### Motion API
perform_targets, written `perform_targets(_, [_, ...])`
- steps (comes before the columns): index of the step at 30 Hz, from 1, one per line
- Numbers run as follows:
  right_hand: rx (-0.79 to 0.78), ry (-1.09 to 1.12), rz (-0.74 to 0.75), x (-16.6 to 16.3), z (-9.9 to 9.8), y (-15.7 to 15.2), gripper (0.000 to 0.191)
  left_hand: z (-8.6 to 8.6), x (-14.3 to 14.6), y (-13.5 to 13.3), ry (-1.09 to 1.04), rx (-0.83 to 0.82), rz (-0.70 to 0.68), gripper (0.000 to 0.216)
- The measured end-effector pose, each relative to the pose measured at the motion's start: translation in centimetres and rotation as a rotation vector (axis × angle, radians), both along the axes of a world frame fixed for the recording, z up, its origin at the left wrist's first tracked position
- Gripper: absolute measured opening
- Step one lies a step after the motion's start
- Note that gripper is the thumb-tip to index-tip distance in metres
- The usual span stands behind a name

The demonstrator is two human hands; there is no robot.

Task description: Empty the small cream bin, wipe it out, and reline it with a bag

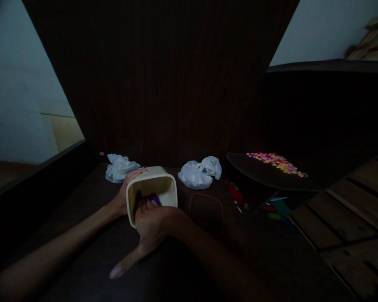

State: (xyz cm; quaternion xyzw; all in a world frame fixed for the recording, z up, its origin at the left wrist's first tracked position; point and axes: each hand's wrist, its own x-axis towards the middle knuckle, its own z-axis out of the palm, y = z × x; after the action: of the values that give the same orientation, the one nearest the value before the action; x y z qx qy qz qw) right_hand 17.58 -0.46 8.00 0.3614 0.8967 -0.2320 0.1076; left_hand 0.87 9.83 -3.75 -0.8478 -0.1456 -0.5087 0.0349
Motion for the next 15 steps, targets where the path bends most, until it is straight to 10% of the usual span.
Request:
perform_targets(9, [-0.001,0.058,-0.245,3.2,0.2,-5.8,0.116,0.3,-0.2,0.0,0.035,-0.023,-0.042,0.112])
perform_targets(15, [0.045,-0.054,-0.346,1.1,-1.1,-2.7,0.127,0.6,0.1,-0.5,0.057,-0.015,-0.008,0.114])
